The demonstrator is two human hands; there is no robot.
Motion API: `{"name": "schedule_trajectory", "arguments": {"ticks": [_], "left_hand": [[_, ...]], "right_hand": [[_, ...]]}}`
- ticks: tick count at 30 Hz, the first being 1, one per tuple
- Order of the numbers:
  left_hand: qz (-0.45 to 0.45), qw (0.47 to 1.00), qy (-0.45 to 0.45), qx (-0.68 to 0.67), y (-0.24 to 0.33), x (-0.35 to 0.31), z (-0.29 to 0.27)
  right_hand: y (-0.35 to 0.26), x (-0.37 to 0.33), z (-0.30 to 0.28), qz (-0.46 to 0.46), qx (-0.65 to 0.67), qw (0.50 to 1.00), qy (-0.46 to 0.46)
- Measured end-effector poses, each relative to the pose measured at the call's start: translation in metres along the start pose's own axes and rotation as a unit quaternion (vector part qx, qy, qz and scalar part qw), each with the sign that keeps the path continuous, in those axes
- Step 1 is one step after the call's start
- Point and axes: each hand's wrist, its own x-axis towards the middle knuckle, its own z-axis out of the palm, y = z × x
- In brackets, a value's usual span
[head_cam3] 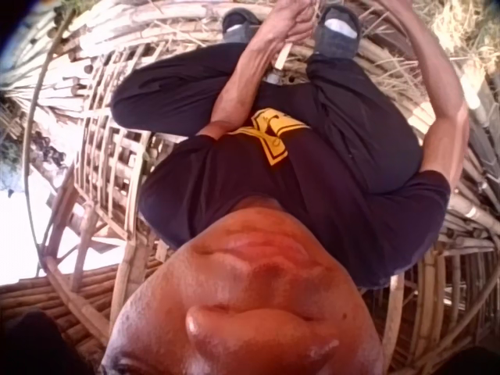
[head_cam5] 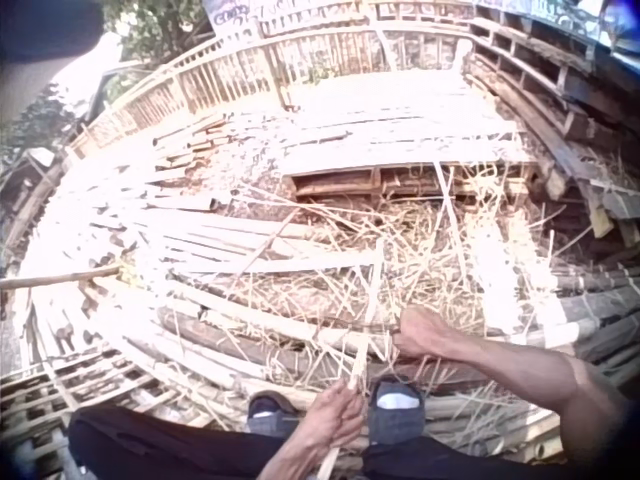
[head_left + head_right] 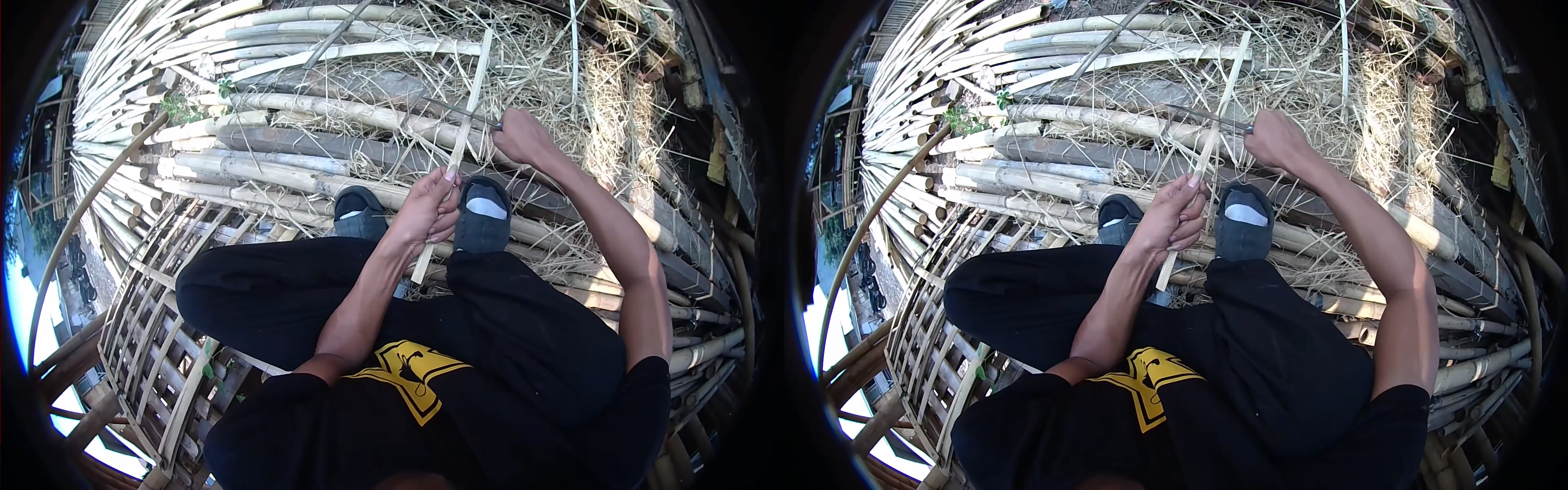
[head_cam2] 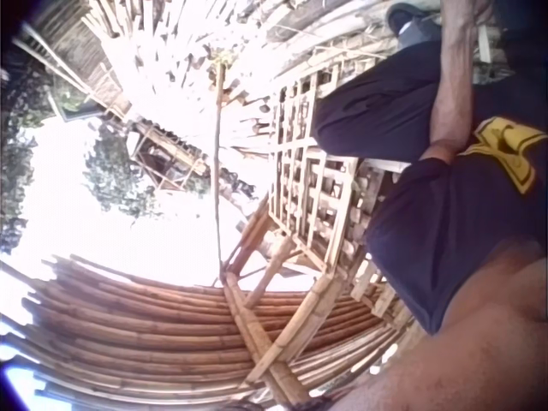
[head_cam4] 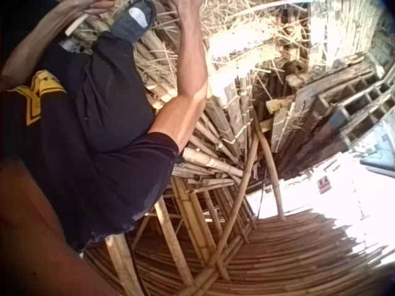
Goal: The person whittles a thin strip of bamboo using a knife while sitting over a pile of bamboo poles.
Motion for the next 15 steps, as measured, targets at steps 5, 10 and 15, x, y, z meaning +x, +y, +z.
{"name": "schedule_trajectory", "arguments": {"ticks": [5, 10, 15], "left_hand": [[0.004, 0.999, -0.01, -0.03, -0.006, 0.004, -0.005], [0.034, 0.999, 0.028, -0.012, 0.0, 0.005, 0.003], [0.025, 0.999, 0.019, -0.003, 0.001, 0.005, -0.003]], "right_hand": [[0.002, 0.004, 0.003, -0.003, 0.024, 0.999, -0.025], [-0.003, -0.013, 0.005, 0.006, 0.054, 0.998, -0.034], [-0.009, -0.027, 0.007, -0.071, 0.031, 0.997, -0.027]]}}
